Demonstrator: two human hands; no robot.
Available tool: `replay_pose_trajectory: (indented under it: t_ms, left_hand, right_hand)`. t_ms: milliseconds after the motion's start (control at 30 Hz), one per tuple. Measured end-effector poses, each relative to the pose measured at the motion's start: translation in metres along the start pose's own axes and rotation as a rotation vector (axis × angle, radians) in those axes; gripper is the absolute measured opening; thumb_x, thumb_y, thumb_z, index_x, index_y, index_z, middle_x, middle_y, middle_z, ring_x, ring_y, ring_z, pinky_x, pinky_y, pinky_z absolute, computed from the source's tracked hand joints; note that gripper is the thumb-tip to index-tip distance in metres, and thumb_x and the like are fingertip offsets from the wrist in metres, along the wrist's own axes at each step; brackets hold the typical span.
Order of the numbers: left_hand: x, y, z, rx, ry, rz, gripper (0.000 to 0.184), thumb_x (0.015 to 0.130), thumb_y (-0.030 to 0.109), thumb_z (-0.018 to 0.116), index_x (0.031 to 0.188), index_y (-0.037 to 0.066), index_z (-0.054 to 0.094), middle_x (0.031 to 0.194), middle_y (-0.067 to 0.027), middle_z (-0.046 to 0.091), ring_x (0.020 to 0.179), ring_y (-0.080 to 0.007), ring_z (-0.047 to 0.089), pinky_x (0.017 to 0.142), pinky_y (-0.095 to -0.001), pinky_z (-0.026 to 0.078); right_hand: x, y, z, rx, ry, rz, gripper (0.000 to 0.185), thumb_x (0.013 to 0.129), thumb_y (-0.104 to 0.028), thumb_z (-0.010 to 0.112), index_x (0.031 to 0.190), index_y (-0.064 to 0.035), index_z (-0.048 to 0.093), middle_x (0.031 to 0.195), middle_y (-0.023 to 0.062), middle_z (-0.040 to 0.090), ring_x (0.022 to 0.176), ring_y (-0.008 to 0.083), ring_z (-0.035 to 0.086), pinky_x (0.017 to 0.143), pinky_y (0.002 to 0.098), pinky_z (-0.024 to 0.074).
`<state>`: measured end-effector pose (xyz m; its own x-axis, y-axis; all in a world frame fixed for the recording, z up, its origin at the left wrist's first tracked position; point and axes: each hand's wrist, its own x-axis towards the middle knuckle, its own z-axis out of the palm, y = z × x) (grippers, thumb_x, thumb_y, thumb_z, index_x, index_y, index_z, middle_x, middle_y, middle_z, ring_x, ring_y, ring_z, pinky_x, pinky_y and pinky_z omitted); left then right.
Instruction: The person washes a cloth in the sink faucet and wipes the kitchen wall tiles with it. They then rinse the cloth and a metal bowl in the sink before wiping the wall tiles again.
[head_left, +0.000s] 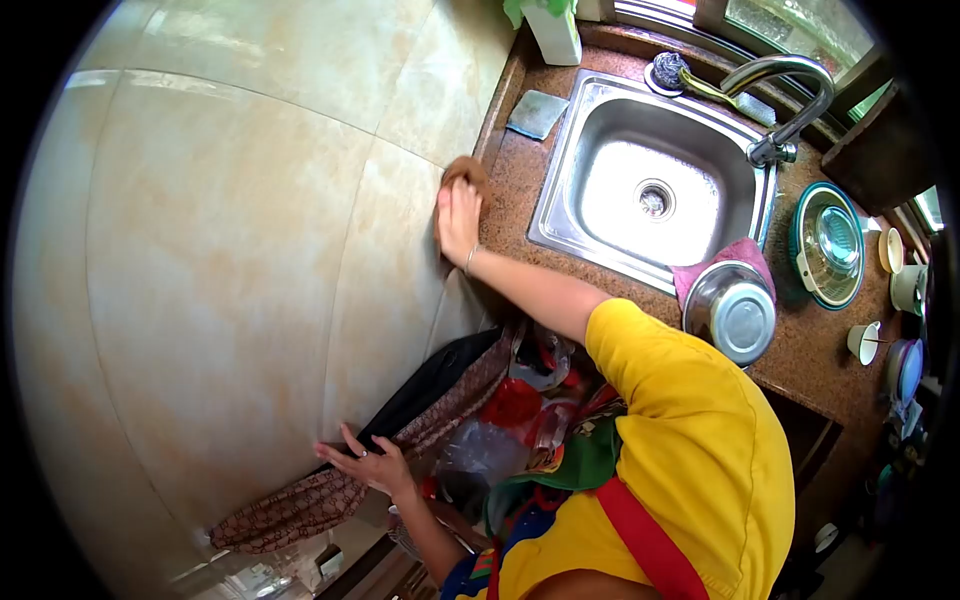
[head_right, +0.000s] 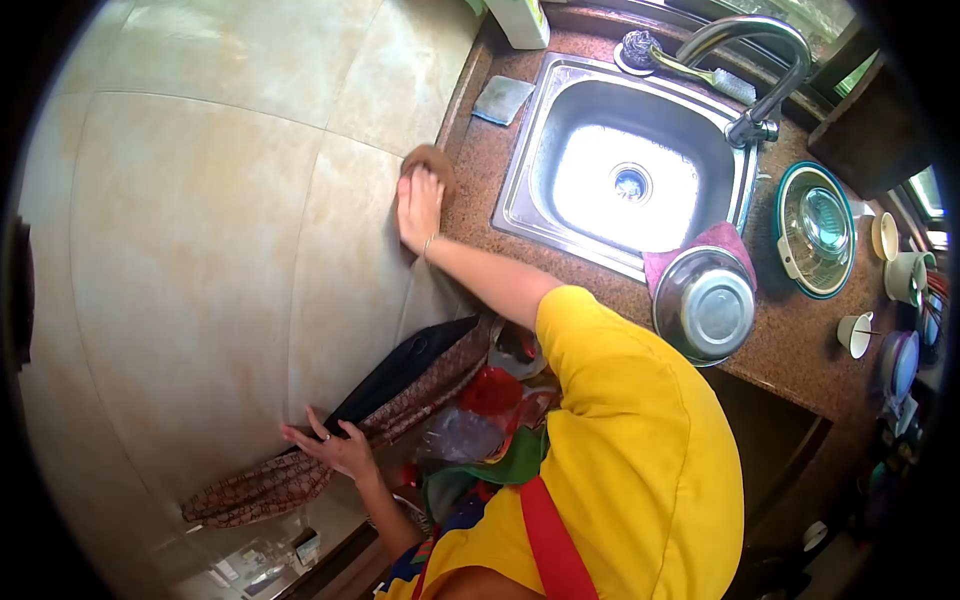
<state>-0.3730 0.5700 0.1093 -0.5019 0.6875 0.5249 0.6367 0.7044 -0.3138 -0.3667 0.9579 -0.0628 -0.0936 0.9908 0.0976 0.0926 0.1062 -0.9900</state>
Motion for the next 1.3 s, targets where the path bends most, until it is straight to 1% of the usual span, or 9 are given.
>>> replay_pose_trajectory:
  t_ms: [267, 500, 633, 767, 800, 1033, 1133, 1200, 1300]
  left_hand:
    - [0.001, 0.002, 0.004, 0.004, -0.005, -0.011, 0.051, 0.091, 0.021, 0.053, 0.141, 0.012, 0.046, 0.157, -0.024, 0.015, 0.143, -0.0468, 0.018, 0.11, -0.0597, 0.029]
    - [0.0, 0.005, 0.005, -0.046, 0.024, -0.027, 0.052, 0.088, 0.02, 0.057, 0.139, 0.011, 0.048, 0.157, -0.0252, 0.014, 0.143, -0.0482, 0.017, 0.109, -0.0607, 0.028]
    - [0.006, 0.021, 0.001, -0.078, 0.077, -0.059, 0.051, 0.087, 0.023, 0.059, 0.135, 0.009, 0.051, 0.156, -0.0265, 0.014, 0.143, -0.0484, 0.017, 0.108, -0.0615, 0.027]
    - [0.012, 0.057, -0.003, -0.086, 0.085, -0.034, 0.05, 0.084, 0.02, 0.062, 0.131, 0.006, 0.053, 0.152, -0.0274, 0.023, 0.138, -0.0482, 0.027, 0.107, -0.0602, 0.029]
    - [0.013, 0.069, 0.004, -0.296, 0.035, -0.029, 0.048, 0.083, 0.018, 0.064, 0.128, 0.005, 0.055, 0.149, -0.0268, 0.028, 0.135, -0.0473, 0.03, 0.107, -0.0576, 0.03]
    - [0.048, 0.188, 0.055, -1.416, -0.562, -0.172, 0.04, 0.093, 0.024, 0.063, 0.123, -0.001, 0.058, 0.128, -0.0163, 0.058, 0.12, -0.0277, 0.054, 0.102, -0.0372, 0.041]
    - [0.085, 0.234, 0.065, -1.609, -0.654, -0.299, 0.04, 0.098, 0.029, 0.057, 0.123, -0.002, 0.059, 0.121, -0.012, 0.061, 0.113, -0.022, 0.057, 0.099, -0.035, 0.044]
    - [0.114, 0.253, 0.054, -1.935, -0.963, -0.848, 0.032, 0.097, 0.025, 0.059, 0.113, -0.003, 0.063, 0.11, -0.0104, 0.067, 0.099, -0.0203, 0.063, 0.087, -0.0315, 0.049]
    - [0.125, 0.263, 0.07, -2.068, -0.914, -0.62, 0.025, 0.096, 0.024, 0.062, 0.103, 0.0, 0.064, 0.098, -0.0074, 0.069, 0.089, -0.015, 0.065, 0.078, -0.027, 0.051]
  right_hand:
    - [0.112, 0.03, -0.007, -0.033, 0.339, -0.094, 0.048, 0.102, -0.029, 0.036, 0.13, 0.0092, 0.046, 0.13, 0.0343, 0.049, 0.129, 0.051, 0.037, 0.11, 0.0476, 0.0302]
    - [-0.005, 0.012, 0.009, 0.029, 0.271, -0.156, 0.038, 0.1, -0.019, 0.043, 0.129, 0.0046, 0.044, 0.146, 0.0332, 0.031, 0.13, 0.0508, 0.036, 0.108, 0.0465, 0.0325]
    - [-0.067, -0.003, -0.021, 0.186, -0.09, 0.104, 0.034, 0.099, -0.021, 0.049, 0.125, 0.0007, 0.052, 0.128, 0.0272, 0.053, 0.114, 0.0428, 0.053, 0.093, 0.0419, 0.0451]
    - [-0.043, -0.007, -0.071, 1.014, -0.147, 0.611, 0.014, 0.094, -0.011, 0.055, 0.098, -0.0008, 0.063, 0.09, 0.0014, 0.064, 0.086, 0.011, 0.058, 0.081, 0.0265, 0.0463]
    - [-0.03, -0.014, -0.086, 1.241, -0.071, 0.83, 0.011, 0.094, -0.009, 0.053, 0.09, -0.0036, 0.061, 0.088, 0.0014, 0.064, 0.085, 0.0112, 0.059, 0.081, 0.0269, 0.0469]
    - [0.003, -0.046, -0.186, 1.605, -0.785, 0.908, 0.051, 0.092, -0.039, 0.054, 0.12, 0.0023, 0.058, 0.123, 0.0171, 0.062, 0.114, 0.0312, 0.058, 0.102, 0.0448, 0.0434]
    - [0.001, -0.064, -0.199, 1.511, -0.72, 0.94, 0.042, 0.091, -0.031, 0.061, 0.118, 0.0008, 0.059, 0.117, 0.0161, 0.065, 0.105, 0.0299, 0.063, 0.096, 0.0437, 0.0487]
    - [0.0, -0.065, -0.202, 1.338, -0.762, 0.907, 0.036, 0.091, -0.025, 0.063, 0.116, 0.0, 0.06, 0.115, 0.0152, 0.066, 0.102, 0.028, 0.064, 0.093, 0.0416, 0.0507]
    - [-0.002, -0.071, -0.213, 0.776, -0.93, 0.701, 0.02, 0.09, -0.014, 0.067, 0.106, -0.0023, 0.065, 0.103, 0.01, 0.069, 0.091, 0.0179, 0.067, 0.083, 0.0333, 0.0549]
